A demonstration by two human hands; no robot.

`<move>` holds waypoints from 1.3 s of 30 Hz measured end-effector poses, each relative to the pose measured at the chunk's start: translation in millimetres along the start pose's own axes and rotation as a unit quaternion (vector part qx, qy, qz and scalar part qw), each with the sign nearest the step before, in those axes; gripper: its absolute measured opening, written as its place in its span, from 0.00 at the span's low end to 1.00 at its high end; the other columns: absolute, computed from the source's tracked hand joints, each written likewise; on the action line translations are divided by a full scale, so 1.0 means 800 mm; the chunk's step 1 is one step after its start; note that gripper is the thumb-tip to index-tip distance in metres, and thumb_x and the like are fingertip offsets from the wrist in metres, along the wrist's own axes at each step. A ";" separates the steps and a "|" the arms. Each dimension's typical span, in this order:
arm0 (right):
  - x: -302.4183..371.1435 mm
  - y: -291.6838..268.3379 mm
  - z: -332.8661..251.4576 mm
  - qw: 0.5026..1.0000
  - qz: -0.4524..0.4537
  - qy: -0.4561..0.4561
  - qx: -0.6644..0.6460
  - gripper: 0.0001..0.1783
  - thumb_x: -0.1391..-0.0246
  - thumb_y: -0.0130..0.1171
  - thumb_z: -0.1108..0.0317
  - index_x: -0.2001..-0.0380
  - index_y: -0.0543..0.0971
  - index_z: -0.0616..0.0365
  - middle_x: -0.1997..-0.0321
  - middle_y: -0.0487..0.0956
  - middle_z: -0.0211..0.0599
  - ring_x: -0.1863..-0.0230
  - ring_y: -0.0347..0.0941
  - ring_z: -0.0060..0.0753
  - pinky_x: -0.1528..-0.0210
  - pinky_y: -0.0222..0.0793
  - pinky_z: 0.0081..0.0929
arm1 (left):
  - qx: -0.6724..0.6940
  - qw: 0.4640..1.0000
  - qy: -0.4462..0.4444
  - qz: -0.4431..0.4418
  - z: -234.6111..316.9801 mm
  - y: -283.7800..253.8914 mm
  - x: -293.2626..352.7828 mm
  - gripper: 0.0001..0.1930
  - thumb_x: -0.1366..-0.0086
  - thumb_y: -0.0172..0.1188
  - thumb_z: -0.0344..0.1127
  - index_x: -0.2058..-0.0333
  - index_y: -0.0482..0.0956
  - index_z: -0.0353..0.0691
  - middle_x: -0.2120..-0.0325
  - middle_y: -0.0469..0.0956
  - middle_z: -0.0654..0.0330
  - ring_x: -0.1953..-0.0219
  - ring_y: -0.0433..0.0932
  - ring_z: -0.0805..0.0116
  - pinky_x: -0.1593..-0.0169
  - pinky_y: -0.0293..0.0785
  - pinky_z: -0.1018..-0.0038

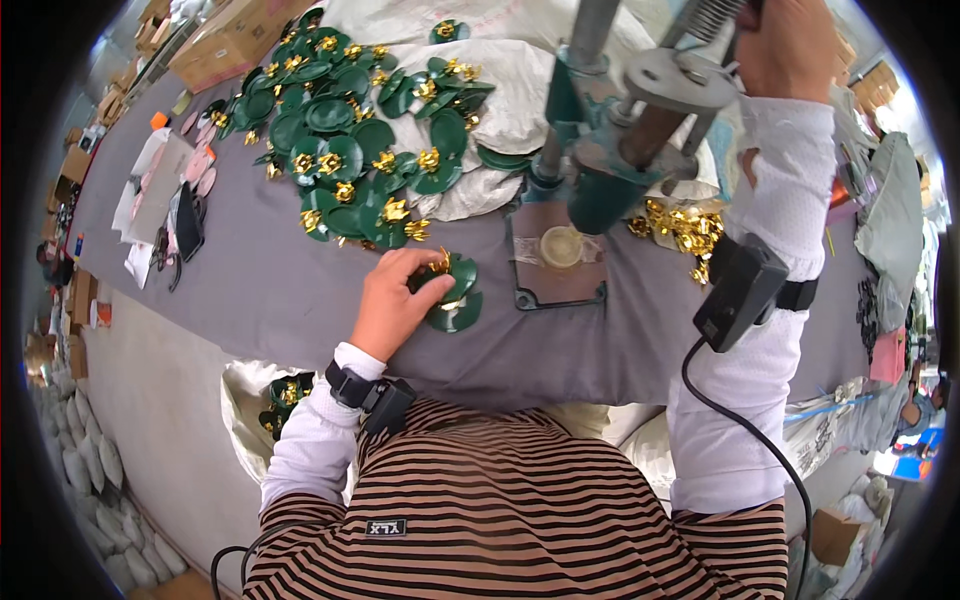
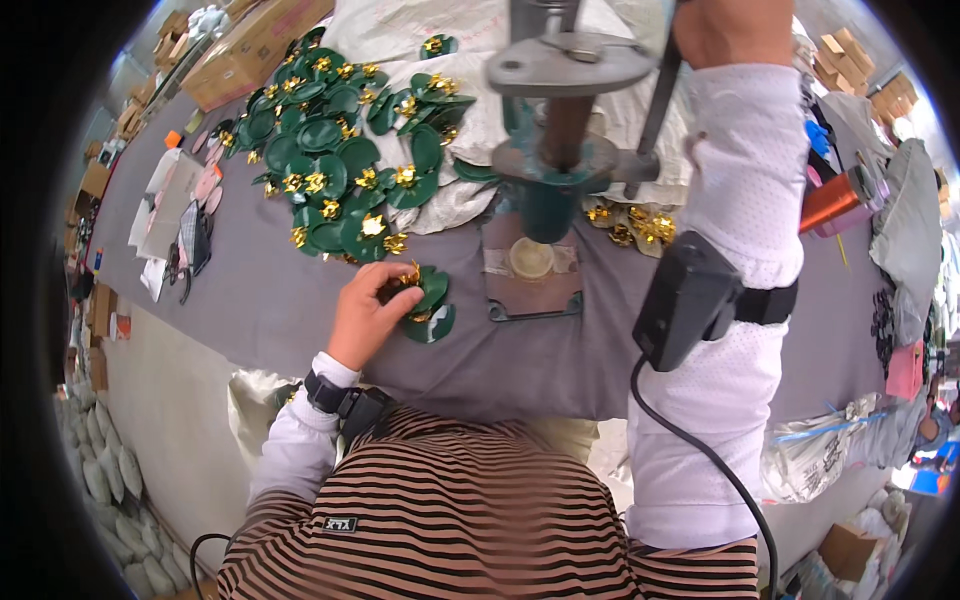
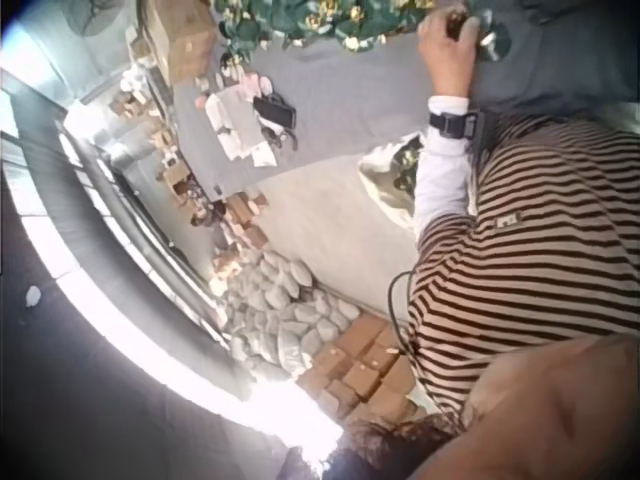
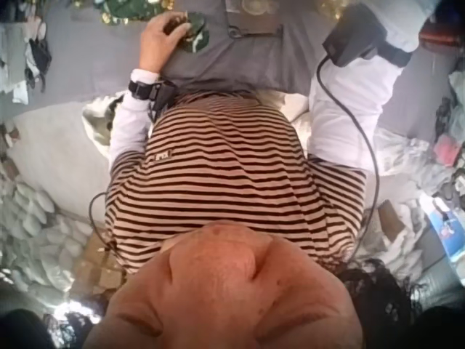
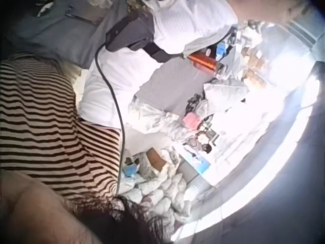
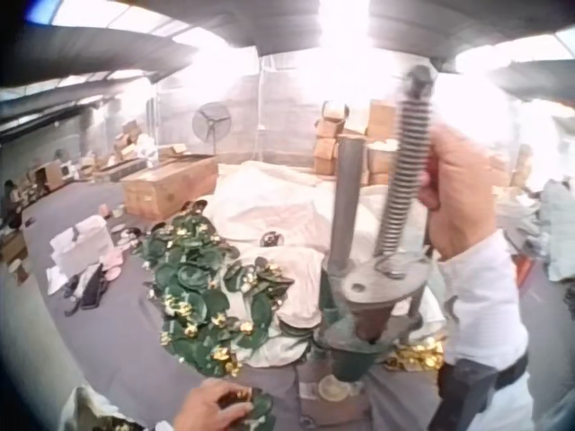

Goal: Using a manual press to attach gold-colored plastic ornaments to green circular plastic bases.

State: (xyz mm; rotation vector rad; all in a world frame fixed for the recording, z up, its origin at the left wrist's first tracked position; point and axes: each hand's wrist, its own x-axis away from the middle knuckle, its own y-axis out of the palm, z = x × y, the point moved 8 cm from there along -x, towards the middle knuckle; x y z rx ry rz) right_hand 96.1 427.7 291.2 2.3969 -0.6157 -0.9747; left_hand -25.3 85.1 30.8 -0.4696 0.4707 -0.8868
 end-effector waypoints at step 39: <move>-0.034 0.042 0.005 0.881 0.063 -0.141 0.447 0.13 0.46 0.53 0.69 0.82 0.80 0.58 0.86 0.74 0.33 0.85 0.70 0.25 0.84 0.62 0.25 | -0.105 0.984 0.140 0.024 0.117 0.115 -0.061 0.29 0.53 0.71 0.32 0.53 0.68 0.32 0.71 0.80 0.51 0.65 0.79 0.51 0.61 0.74 0.63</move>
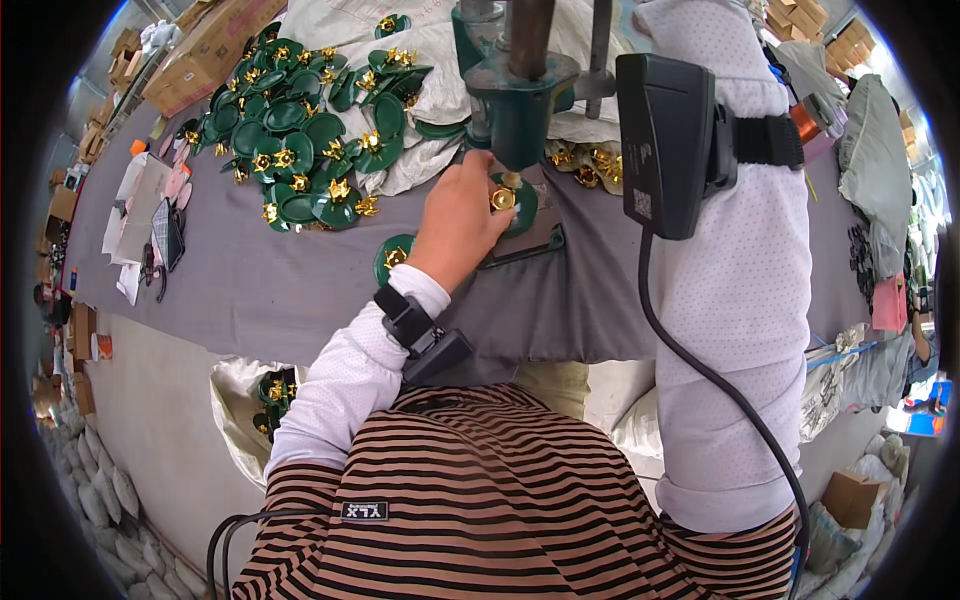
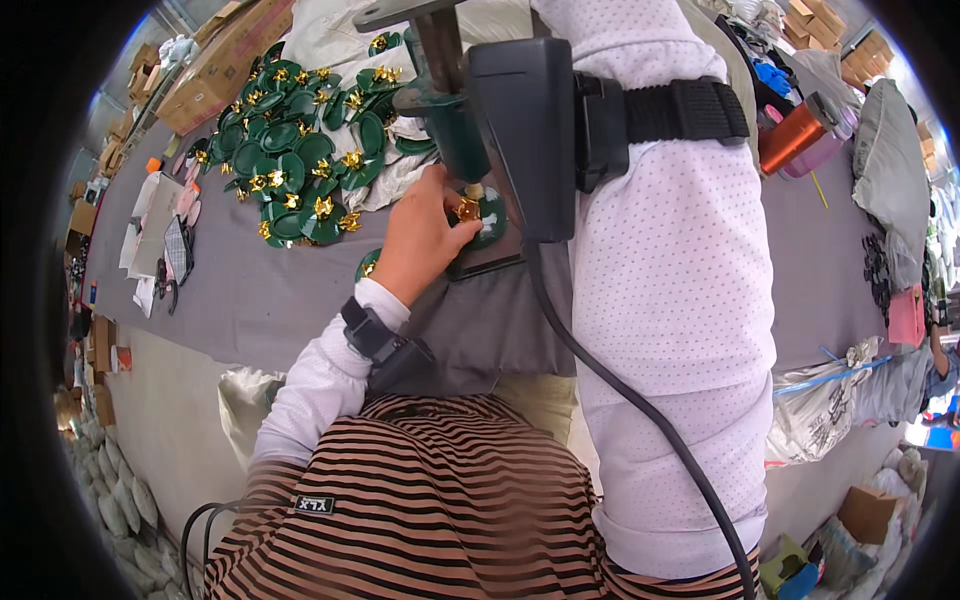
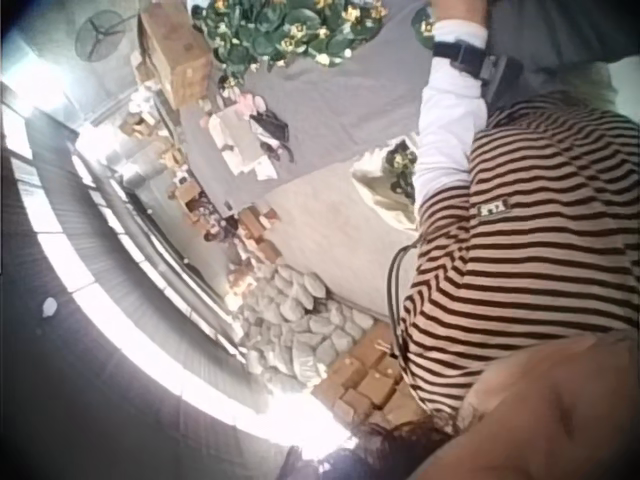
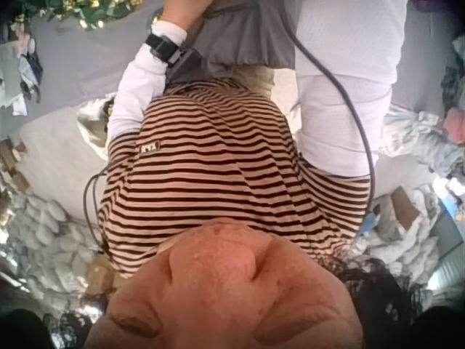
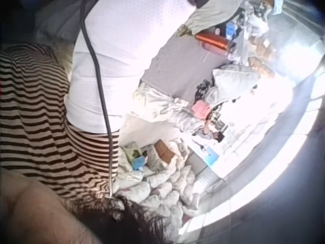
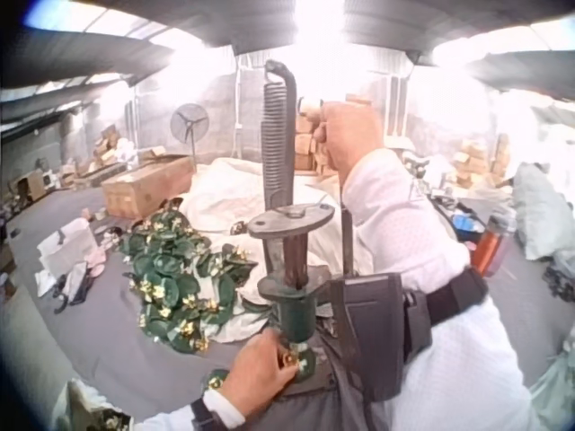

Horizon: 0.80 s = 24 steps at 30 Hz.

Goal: Using a manual press to attach gold-colored plastic ornaments to green circular plastic bases.

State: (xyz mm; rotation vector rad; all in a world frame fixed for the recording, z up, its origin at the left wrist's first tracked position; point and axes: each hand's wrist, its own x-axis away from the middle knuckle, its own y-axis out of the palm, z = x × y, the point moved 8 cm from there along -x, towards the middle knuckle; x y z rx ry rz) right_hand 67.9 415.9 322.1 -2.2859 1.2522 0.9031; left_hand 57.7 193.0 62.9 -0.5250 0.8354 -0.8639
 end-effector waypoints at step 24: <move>0.341 -0.106 -0.128 0.988 -0.123 -0.090 0.032 0.05 0.45 0.55 0.72 0.73 0.78 0.61 0.76 0.74 0.34 0.70 0.75 0.36 0.50 0.68 0.49 | 0.121 0.988 -0.078 -0.065 -0.021 0.032 -0.006 0.37 0.52 0.71 0.33 0.43 0.64 0.36 0.61 0.77 0.51 0.56 0.75 0.52 0.53 0.73 0.63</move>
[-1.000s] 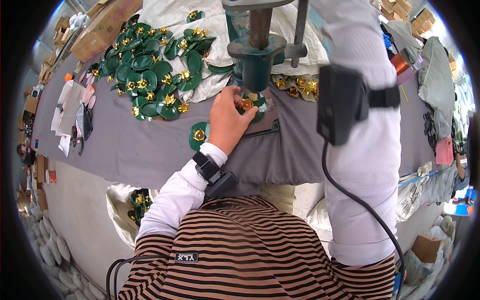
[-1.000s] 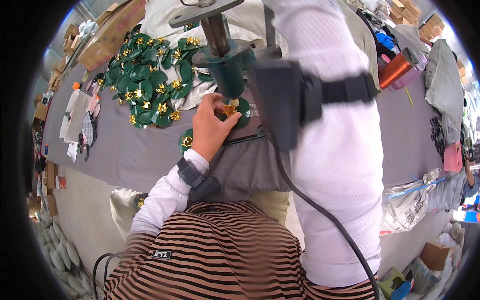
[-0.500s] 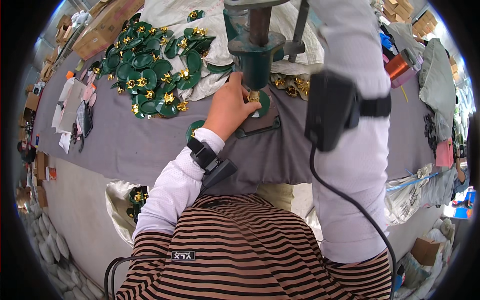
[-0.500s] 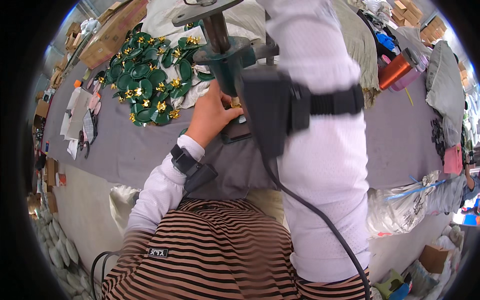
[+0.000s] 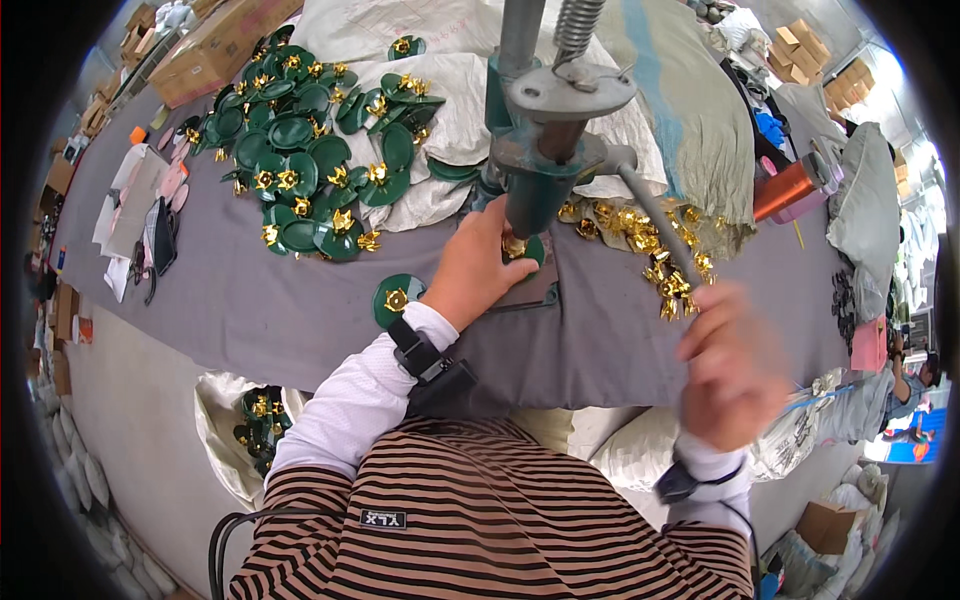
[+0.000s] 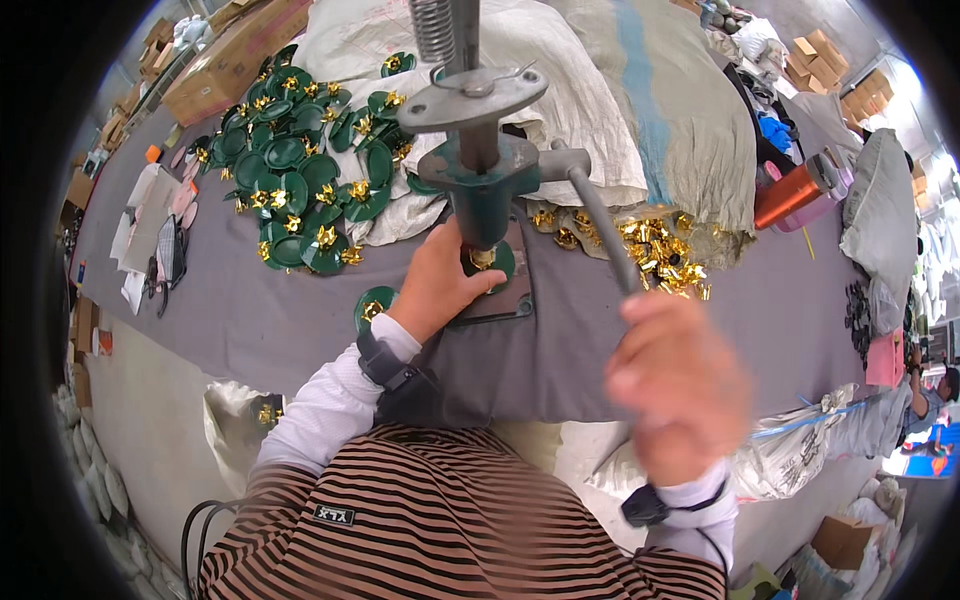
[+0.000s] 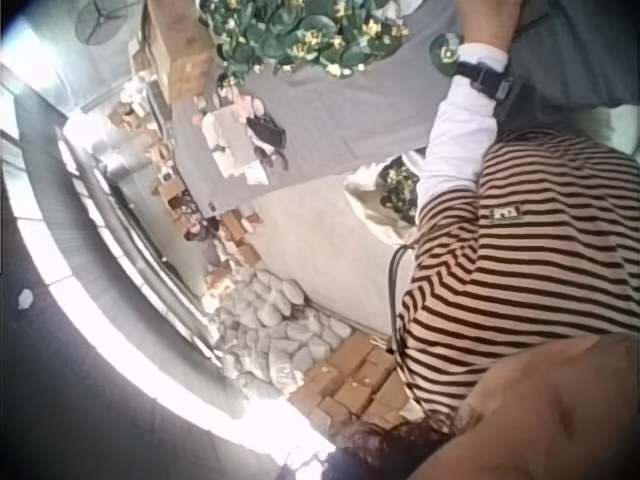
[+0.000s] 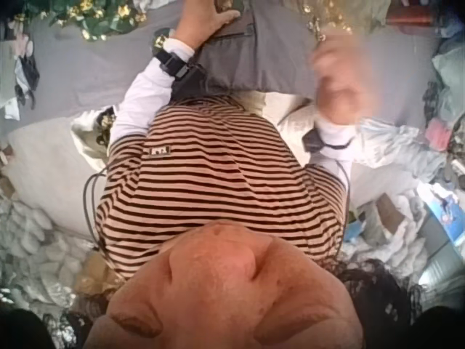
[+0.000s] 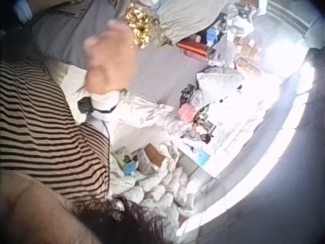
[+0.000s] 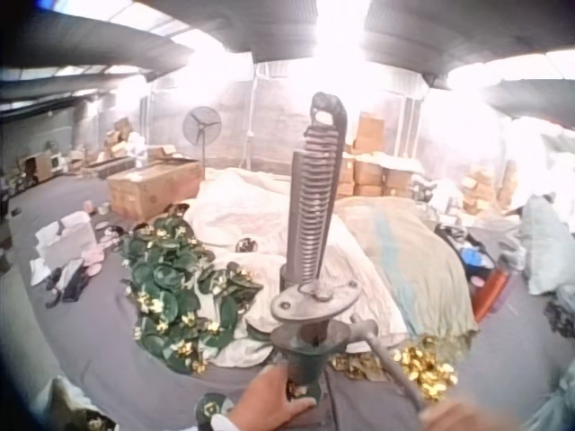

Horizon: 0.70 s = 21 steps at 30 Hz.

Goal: Using a manual press to attach gold-colored plastic ornaments to green circular plastic bases.

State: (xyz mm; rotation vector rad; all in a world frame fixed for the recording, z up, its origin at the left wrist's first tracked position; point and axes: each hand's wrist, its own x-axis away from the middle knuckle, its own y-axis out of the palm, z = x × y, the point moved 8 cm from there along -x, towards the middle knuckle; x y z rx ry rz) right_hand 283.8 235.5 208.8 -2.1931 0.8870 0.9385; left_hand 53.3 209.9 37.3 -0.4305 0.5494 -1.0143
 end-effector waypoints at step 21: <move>-0.275 0.049 0.125 0.968 0.176 0.134 -0.120 0.13 0.37 0.51 0.63 0.58 0.77 0.62 0.77 0.71 0.23 0.81 0.65 0.14 0.83 0.54 0.12 | -0.216 0.962 -0.042 -0.158 -0.058 -0.137 0.118 0.15 0.42 0.63 0.44 0.61 0.74 0.43 0.75 0.79 0.50 0.71 0.78 0.44 0.67 0.73 0.55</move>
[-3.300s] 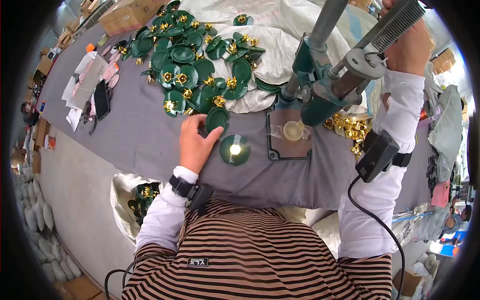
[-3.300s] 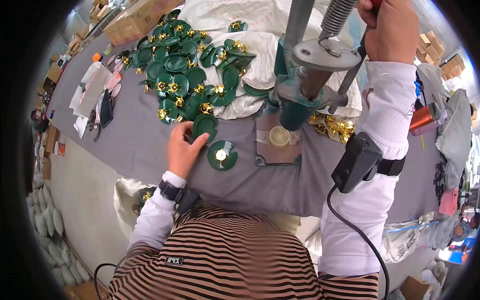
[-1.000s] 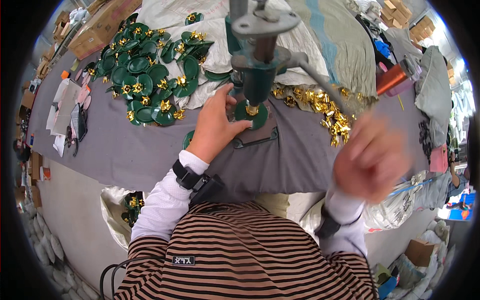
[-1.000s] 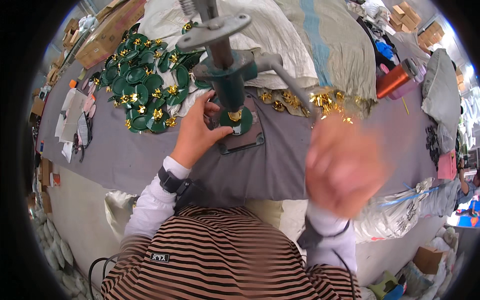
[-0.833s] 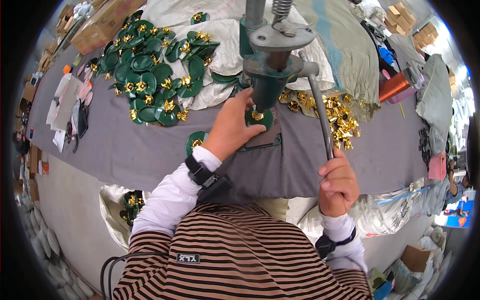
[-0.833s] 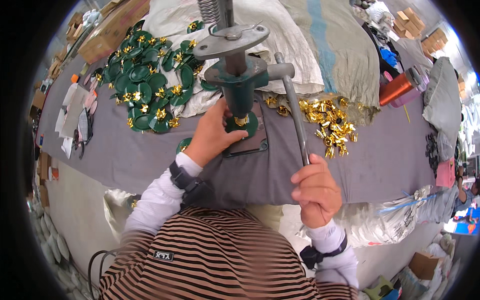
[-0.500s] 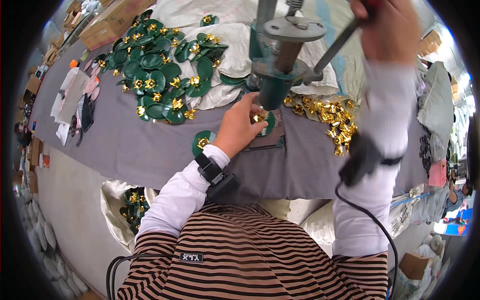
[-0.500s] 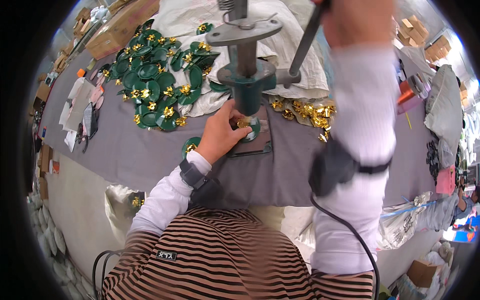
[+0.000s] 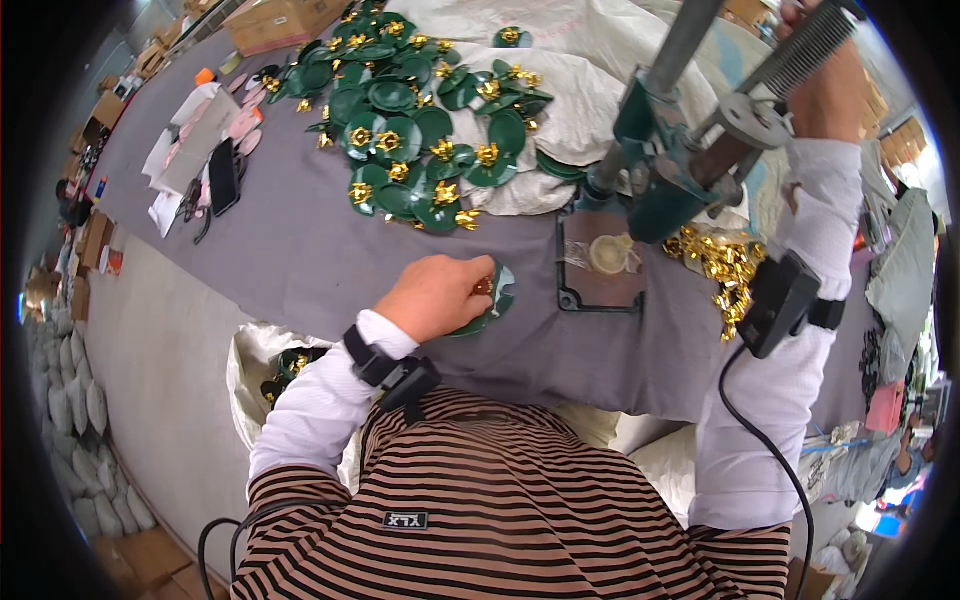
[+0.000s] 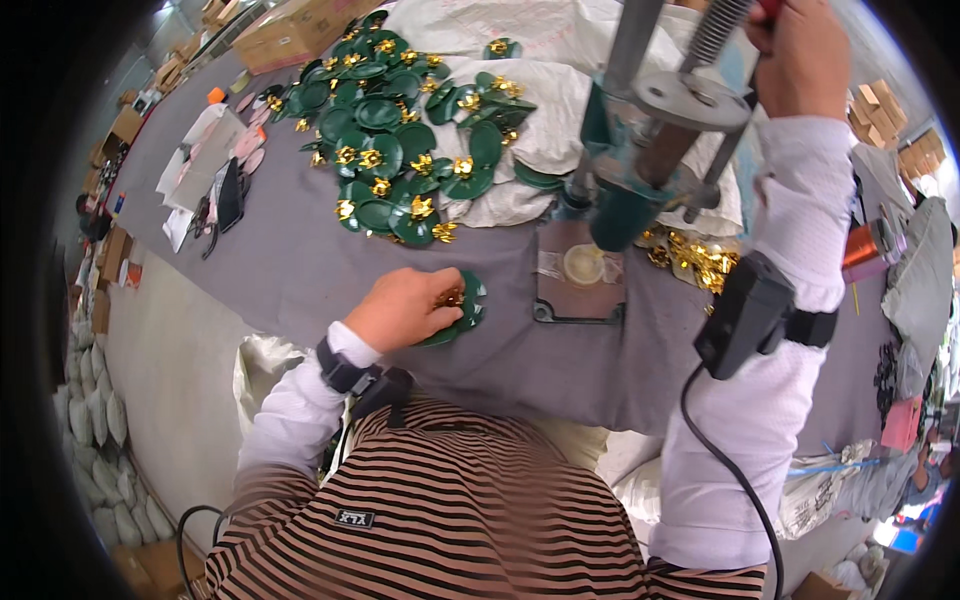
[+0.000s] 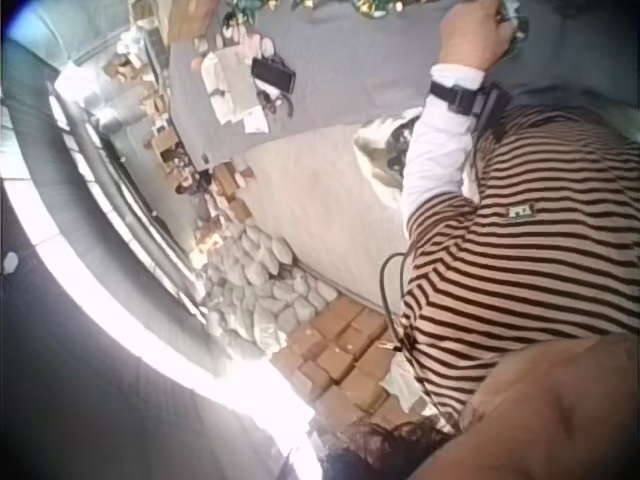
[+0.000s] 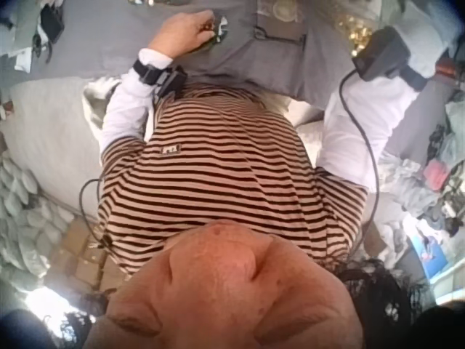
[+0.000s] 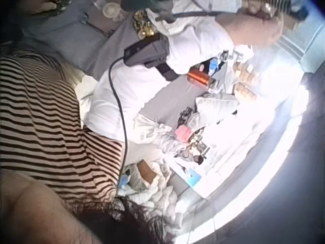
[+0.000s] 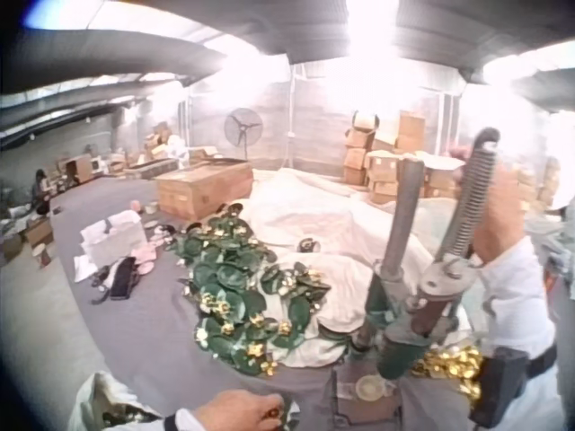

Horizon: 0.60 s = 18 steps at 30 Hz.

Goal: Using a manual press to attach gold-colored plastic ornaments to green circular plastic bases.

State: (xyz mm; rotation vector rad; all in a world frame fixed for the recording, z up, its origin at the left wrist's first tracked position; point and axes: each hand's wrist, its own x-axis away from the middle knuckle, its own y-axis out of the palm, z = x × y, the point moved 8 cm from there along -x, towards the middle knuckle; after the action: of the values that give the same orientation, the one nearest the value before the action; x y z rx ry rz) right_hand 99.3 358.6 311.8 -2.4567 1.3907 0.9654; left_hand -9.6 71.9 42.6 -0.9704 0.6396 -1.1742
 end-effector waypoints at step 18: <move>-0.029 -0.036 0.019 0.997 -0.073 0.003 -0.028 0.23 0.36 0.54 0.65 0.45 0.71 0.72 0.66 0.74 0.32 0.71 0.66 0.17 0.71 0.61 0.12 | -0.211 0.934 0.175 0.230 -0.070 -0.102 0.021 0.09 0.48 0.56 0.24 0.66 0.74 0.40 0.63 0.76 0.58 0.57 0.74 0.52 0.55 0.73 0.61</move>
State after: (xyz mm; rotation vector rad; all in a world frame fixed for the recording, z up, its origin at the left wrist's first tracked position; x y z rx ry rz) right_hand 107.5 397.6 309.1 -2.5615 1.1804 0.9779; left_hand -89.8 33.1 89.9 -0.8986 1.3712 -0.8014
